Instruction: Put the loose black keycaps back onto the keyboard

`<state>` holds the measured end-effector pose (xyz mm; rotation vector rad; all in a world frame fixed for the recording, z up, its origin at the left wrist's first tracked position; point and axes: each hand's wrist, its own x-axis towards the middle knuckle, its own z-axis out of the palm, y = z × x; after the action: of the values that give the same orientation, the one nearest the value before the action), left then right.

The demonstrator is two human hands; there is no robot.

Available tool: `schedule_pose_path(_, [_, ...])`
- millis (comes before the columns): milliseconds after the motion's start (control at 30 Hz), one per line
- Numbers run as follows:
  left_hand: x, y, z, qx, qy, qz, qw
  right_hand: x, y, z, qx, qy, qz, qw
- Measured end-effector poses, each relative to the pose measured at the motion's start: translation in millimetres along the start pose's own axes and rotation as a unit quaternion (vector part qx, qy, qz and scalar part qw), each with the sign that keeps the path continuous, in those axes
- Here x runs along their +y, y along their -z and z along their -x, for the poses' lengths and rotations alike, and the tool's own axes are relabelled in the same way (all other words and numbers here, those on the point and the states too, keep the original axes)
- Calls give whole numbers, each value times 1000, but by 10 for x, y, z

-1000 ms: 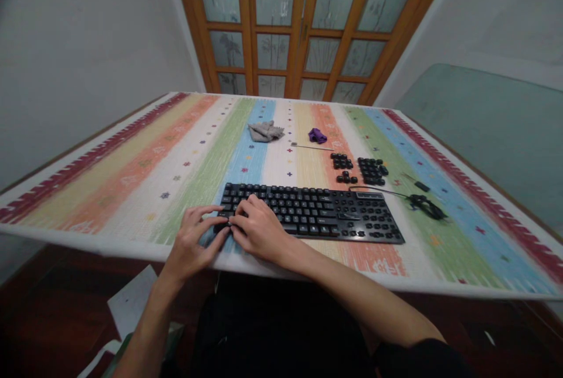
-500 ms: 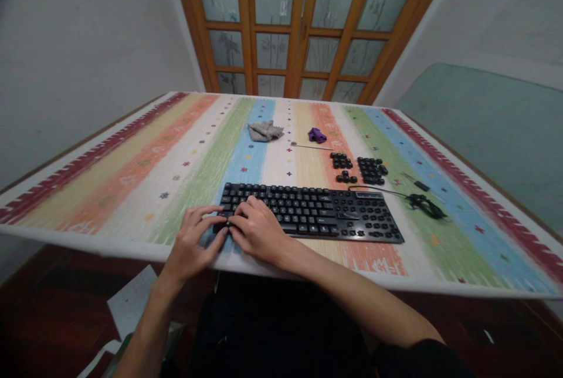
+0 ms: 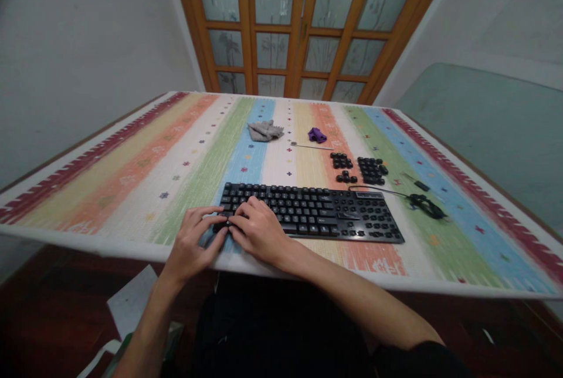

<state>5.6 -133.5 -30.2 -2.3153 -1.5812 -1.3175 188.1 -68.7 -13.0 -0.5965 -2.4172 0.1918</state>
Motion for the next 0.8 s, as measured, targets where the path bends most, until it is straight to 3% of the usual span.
schedule_pose_path(533, [16,0,-3,-5,5,-4,1000,-8,1,1,-15,-19,-6,1000])
schedule_pose_path(800, [7,-7,-5,-12,-4,-18,1000,-32,-19,22,-9,6,55,998])
